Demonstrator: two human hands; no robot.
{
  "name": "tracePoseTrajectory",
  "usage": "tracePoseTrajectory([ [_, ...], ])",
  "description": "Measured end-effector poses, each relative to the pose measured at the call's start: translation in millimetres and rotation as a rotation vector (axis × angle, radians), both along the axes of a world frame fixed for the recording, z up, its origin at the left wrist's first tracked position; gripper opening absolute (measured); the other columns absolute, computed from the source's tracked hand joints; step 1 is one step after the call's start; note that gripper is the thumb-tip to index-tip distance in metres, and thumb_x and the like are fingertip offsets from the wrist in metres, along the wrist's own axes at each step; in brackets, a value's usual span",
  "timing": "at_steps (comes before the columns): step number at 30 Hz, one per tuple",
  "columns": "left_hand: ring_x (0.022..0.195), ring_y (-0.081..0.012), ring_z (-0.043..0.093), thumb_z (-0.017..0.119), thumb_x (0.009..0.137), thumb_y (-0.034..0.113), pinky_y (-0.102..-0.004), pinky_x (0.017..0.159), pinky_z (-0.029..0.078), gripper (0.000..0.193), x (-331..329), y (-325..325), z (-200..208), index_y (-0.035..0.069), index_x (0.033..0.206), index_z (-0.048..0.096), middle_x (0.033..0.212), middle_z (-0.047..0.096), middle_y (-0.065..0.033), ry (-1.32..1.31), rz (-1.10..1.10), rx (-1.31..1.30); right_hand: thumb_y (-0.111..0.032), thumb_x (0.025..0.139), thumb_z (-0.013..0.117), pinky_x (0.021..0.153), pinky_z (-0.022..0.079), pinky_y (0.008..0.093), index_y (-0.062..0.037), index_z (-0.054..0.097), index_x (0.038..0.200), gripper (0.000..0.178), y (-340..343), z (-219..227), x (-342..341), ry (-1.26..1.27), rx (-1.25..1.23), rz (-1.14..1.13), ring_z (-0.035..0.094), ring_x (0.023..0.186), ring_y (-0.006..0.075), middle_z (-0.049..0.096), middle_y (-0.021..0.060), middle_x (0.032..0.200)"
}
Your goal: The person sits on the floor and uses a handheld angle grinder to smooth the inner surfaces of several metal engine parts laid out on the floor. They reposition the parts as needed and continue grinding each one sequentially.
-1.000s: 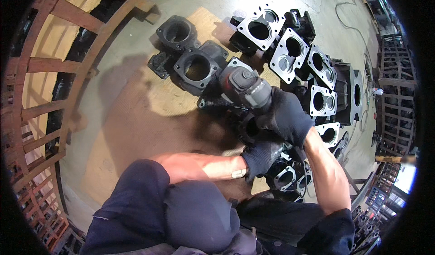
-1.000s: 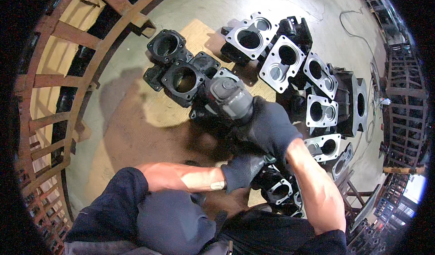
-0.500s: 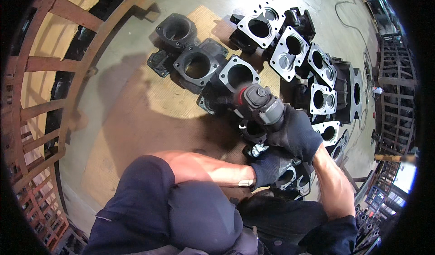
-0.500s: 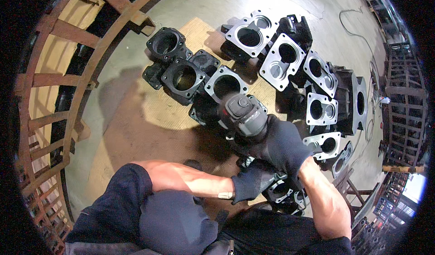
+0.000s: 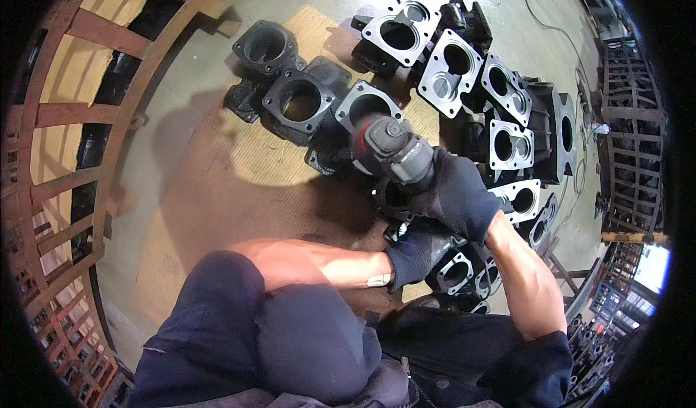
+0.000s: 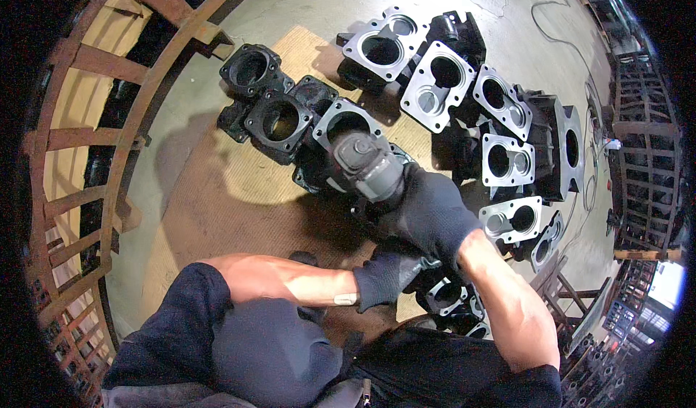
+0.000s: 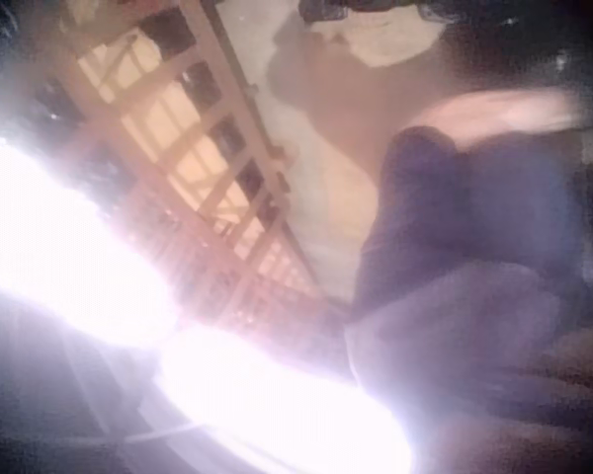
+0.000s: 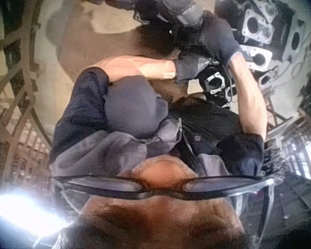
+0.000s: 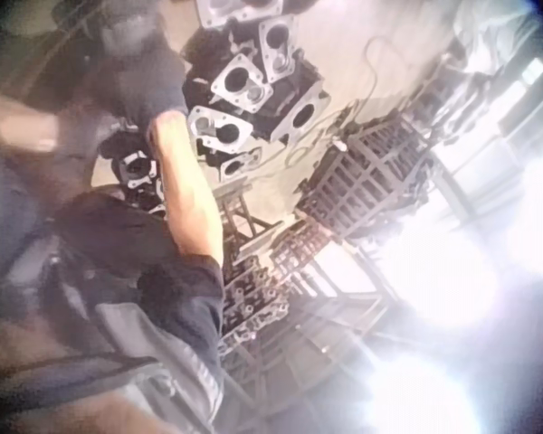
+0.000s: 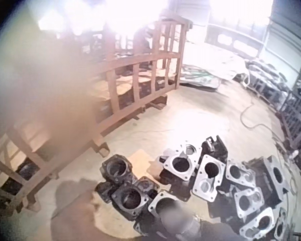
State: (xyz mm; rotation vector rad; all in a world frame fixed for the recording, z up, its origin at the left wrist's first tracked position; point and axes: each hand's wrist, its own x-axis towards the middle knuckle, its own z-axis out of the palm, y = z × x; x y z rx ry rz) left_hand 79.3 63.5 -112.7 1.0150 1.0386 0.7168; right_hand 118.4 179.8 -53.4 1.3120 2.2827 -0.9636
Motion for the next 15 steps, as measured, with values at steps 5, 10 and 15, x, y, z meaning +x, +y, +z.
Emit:
tracePoseTrajectory([
  [5, 0.108, -0.0238, 0.054, 0.046, 0.095, 0.017, -0.0341, 0.099, 0.038, 0.030, 28, -4, -31, 0.000, 0.118, 0.056, 0.119, 0.058, -0.0168, -0.158, 0.070, 0.081, -0.034, 0.060, 0.076, 0.079, 0.052, 0.0386, 0.0001, 0.060, 0.101, 0.056, 5, -2, 7, 0.026, -0.006, -0.028, 0.065, 0.087, 0.0369, 0.066, 0.0230, 0.089],
  [10, 0.110, -0.0307, 0.053, 0.046, 0.093, 0.013, -0.0363, 0.099, 0.038, 0.031, 44, 7, -17, -0.001, 0.120, 0.053, 0.122, 0.055, -0.0206, 0.132, -0.086, 0.417, -0.032, 0.060, 0.076, 0.078, 0.052, 0.0389, 0.0006, 0.060, 0.099, 0.053, 8, 9, 35, -0.050, 0.030, -0.100, 0.065, 0.086, 0.0372, 0.066, 0.0225, 0.088],
  [15, 0.109, -0.0310, 0.053, 0.045, 0.092, 0.012, -0.0384, 0.096, 0.040, 0.030, 27, 20, 0, -0.001, 0.117, 0.054, 0.119, 0.056, -0.0209, -0.096, -0.096, 0.081, -0.031, 0.060, 0.076, 0.078, 0.051, 0.0388, 0.0013, 0.059, 0.100, 0.054, 12, 0, 42, 0.017, -0.022, -0.162, 0.065, 0.087, 0.0373, 0.066, 0.0229, 0.089],
])
